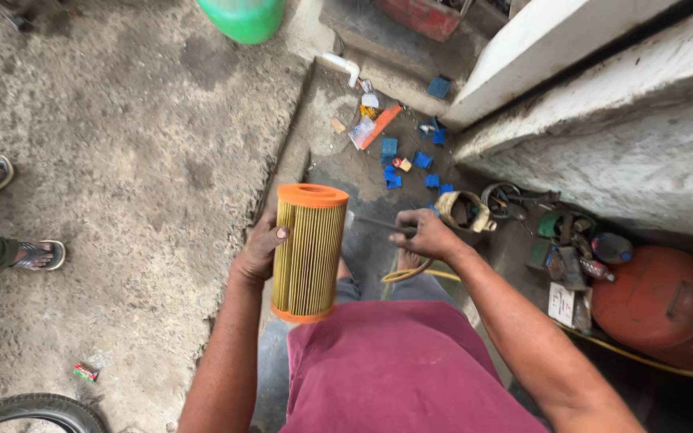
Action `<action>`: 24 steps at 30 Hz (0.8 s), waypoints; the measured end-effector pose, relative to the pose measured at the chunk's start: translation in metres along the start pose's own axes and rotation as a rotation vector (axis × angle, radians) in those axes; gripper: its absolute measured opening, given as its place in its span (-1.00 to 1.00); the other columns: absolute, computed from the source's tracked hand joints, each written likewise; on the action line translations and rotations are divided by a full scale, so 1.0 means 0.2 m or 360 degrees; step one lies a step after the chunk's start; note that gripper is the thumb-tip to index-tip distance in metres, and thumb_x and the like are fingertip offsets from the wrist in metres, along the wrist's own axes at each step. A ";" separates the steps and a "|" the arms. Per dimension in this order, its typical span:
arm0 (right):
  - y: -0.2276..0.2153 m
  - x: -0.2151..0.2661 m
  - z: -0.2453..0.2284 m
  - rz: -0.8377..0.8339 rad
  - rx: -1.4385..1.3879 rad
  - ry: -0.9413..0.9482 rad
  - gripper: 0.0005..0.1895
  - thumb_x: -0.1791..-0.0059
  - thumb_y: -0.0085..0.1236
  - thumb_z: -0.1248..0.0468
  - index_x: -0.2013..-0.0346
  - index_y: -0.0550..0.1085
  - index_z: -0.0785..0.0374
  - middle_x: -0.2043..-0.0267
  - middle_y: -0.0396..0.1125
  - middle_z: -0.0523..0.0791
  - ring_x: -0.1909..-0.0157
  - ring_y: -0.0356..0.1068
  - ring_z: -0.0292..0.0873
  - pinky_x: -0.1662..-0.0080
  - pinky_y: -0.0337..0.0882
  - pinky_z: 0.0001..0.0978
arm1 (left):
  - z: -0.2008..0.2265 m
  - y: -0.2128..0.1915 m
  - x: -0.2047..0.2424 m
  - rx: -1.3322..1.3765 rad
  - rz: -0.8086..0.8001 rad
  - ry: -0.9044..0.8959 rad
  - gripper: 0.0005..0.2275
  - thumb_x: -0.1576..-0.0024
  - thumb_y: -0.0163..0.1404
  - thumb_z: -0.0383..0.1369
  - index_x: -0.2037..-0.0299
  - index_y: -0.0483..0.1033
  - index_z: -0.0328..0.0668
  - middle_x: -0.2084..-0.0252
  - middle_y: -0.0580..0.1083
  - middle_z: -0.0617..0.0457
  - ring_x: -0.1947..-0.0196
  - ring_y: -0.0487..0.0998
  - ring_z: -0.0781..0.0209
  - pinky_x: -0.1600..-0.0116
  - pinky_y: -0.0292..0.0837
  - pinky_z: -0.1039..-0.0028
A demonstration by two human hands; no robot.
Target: The person holds an orange cylindrical air filter and uses a metal tool to scrape and clean its surface. The person rotates the filter to access different areas while standing in a cluttered workshop.
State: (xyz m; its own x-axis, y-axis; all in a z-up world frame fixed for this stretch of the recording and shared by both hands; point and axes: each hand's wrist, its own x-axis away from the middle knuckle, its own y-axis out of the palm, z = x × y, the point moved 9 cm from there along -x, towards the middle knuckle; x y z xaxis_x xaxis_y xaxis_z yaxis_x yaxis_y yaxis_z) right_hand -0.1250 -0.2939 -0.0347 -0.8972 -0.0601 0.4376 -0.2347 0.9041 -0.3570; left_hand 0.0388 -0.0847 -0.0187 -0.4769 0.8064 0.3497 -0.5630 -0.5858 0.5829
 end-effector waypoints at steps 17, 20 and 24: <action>0.00 0.07 0.07 -0.0022 -0.0295 0.0165 -0.73 0.35 0.33 0.39 0.40 0.50 0.19 0.43 0.46 -0.27 0.35 0.46 -0.32 0.31 0.50 -0.36 | 0.12 0.23 -0.04 0.0068 -0.0030 0.0069 -0.07 0.10 0.31 0.09 -0.38 0.26 -0.39 -0.11 0.47 -0.17 -0.08 0.52 0.01 -0.13 0.51 0.17; 0.03 0.12 0.03 -0.0229 0.0244 -0.0013 -0.78 0.27 0.41 0.35 0.52 0.47 0.30 0.56 0.39 -0.14 0.44 0.39 -0.20 0.35 0.35 -0.27 | 0.05 0.21 -0.08 0.0145 -0.0040 0.0060 -0.08 0.14 0.34 0.03 -0.37 0.26 -0.35 -0.14 0.46 -0.13 -0.10 0.52 0.02 -0.17 0.49 0.23; -0.07 0.11 0.07 0.0101 -0.0069 0.0248 -0.85 0.18 0.31 0.33 0.52 0.46 0.27 0.56 0.39 -0.11 0.43 0.40 -0.20 0.33 0.38 -0.28 | -0.06 0.12 -0.14 0.0431 -0.0029 0.0029 -0.04 0.18 0.33 0.14 -0.37 0.26 -0.27 -0.15 0.48 -0.11 -0.08 0.54 0.03 -0.13 0.51 0.20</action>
State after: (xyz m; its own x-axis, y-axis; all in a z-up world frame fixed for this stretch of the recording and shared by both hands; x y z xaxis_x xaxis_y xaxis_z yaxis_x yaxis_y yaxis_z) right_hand -0.1457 -0.3143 -0.0309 -0.8402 0.0609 0.5389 -0.1599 0.9216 -0.3536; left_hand 0.0307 -0.1231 -0.0229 -0.4817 0.8135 0.3259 -0.3717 -0.5265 0.7646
